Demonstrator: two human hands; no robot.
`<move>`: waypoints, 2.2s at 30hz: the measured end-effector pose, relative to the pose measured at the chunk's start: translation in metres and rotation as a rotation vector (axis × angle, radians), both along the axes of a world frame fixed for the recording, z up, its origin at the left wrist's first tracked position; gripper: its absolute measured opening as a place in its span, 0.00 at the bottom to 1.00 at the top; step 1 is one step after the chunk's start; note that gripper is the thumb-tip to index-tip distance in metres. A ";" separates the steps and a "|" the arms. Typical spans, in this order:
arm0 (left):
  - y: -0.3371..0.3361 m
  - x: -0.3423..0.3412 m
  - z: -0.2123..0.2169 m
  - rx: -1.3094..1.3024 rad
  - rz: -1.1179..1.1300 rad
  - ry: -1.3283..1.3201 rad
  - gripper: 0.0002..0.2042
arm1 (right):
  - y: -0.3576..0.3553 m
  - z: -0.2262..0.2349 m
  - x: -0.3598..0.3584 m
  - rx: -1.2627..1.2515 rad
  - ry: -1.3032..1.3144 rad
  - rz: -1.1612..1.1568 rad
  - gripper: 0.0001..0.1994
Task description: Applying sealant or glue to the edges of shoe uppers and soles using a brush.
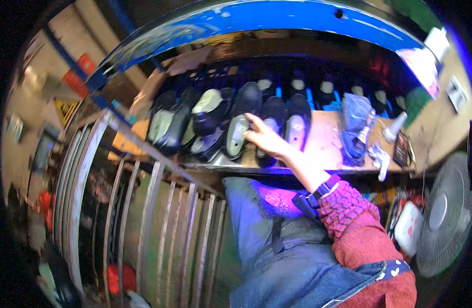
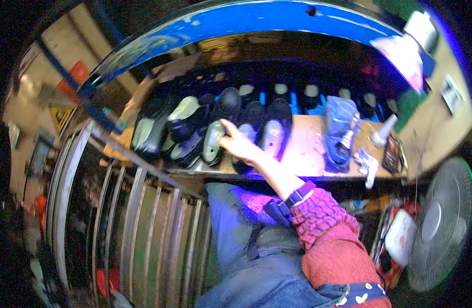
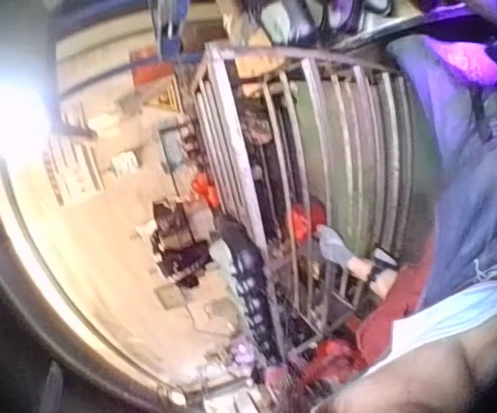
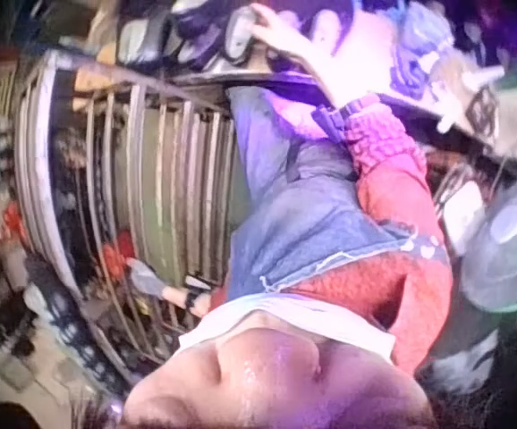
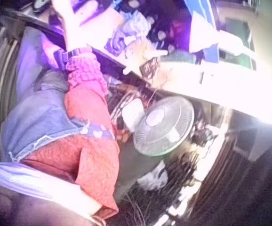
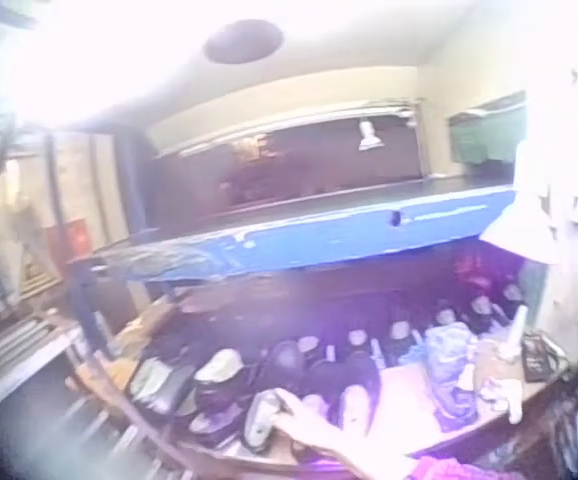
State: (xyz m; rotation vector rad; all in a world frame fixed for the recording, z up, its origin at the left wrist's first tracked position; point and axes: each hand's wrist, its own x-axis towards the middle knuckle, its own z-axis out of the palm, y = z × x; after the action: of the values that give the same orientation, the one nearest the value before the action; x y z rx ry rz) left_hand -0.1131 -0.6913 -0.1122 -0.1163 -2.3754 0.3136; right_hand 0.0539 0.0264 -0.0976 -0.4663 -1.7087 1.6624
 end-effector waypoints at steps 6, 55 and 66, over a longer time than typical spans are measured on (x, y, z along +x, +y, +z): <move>0.086 0.072 0.038 -0.378 0.059 0.116 0.15 | -0.005 0.018 0.017 0.025 -0.122 -0.006 0.36; 0.619 0.219 -0.132 -0.079 -1.044 -1.249 0.24 | -0.006 -0.232 0.374 0.038 -0.853 -0.693 0.14; 0.648 0.234 -0.113 -0.105 -1.291 -1.112 0.19 | -0.024 -0.208 0.543 0.063 -0.673 -1.405 0.04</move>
State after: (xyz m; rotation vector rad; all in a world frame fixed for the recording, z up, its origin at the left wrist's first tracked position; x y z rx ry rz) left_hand 0.1210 -0.0436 -0.2249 -2.1959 -2.6174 -0.3684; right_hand 0.5972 0.0020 -0.3053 -1.7982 -1.1795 0.3990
